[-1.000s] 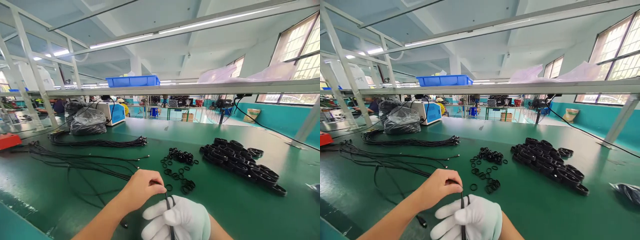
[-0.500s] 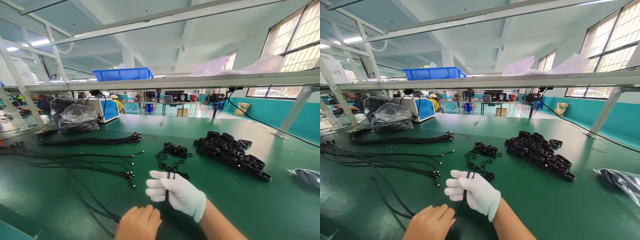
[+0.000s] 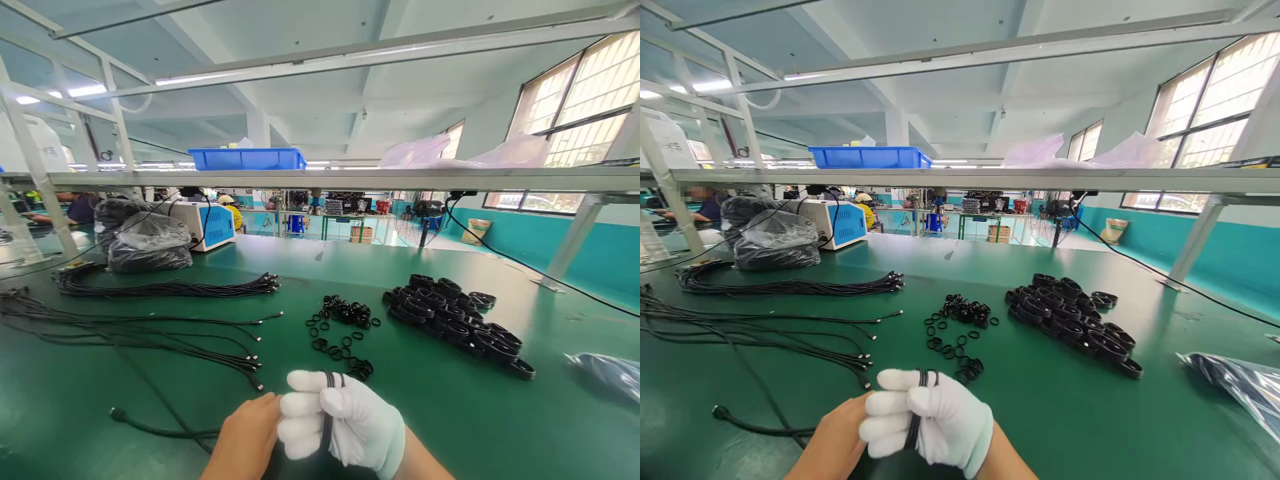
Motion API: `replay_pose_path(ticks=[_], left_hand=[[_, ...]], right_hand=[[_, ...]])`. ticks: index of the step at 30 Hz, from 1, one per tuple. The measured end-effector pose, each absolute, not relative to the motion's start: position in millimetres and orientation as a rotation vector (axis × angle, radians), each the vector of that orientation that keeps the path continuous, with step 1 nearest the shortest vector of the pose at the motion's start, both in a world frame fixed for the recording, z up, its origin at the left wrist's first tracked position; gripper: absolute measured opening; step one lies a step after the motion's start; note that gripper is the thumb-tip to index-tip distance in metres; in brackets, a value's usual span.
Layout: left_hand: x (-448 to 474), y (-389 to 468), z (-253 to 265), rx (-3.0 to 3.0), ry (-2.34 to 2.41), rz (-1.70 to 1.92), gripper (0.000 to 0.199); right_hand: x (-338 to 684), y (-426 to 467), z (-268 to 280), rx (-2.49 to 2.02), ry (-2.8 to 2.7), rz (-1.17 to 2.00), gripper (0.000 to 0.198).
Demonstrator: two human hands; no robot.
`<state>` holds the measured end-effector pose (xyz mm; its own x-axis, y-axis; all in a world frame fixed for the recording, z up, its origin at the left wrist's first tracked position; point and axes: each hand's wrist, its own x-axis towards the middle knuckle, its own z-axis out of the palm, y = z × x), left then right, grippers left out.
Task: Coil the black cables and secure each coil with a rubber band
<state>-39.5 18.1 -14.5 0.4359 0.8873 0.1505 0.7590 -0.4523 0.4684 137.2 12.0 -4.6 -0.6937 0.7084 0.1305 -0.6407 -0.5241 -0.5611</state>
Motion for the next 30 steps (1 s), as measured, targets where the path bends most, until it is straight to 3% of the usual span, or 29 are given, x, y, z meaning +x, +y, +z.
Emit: replay_pose_path(ticks=[3,6,10,13,18,21,24,30], left_hand=[[-43,-3,-29,2.751,1.677,0.426,0.032],[-31,-19,-31,2.958,1.585,0.432,0.029],[-17,-21,-8,2.981,1.48,0.423,0.021],[-24,-12,23,2.936,1.374,0.326,0.008],[-45,10,52,2.442,1.177,0.422,0.011],[-47,21,36,1.998,1.07,0.487,0.016],[-43,22,11,1.94,1.137,0.601,0.016],[-46,4,-14,2.144,1.417,0.599,0.028]], right_hand=[[138,17,5,-0.118,-0.682,2.148,0.033],[138,17,7,-0.248,-0.73,2.064,0.031],[135,14,-1,-0.571,-0.857,2.01,0.045],[135,9,-7,-0.575,-1.039,2.126,0.039],[133,1,-18,-0.371,-1.137,2.438,0.048],[126,-2,-25,-0.318,-1.035,2.545,0.049],[118,-4,-24,-0.236,-0.873,2.525,0.038],[118,6,-4,-0.116,-0.659,2.131,0.037]])
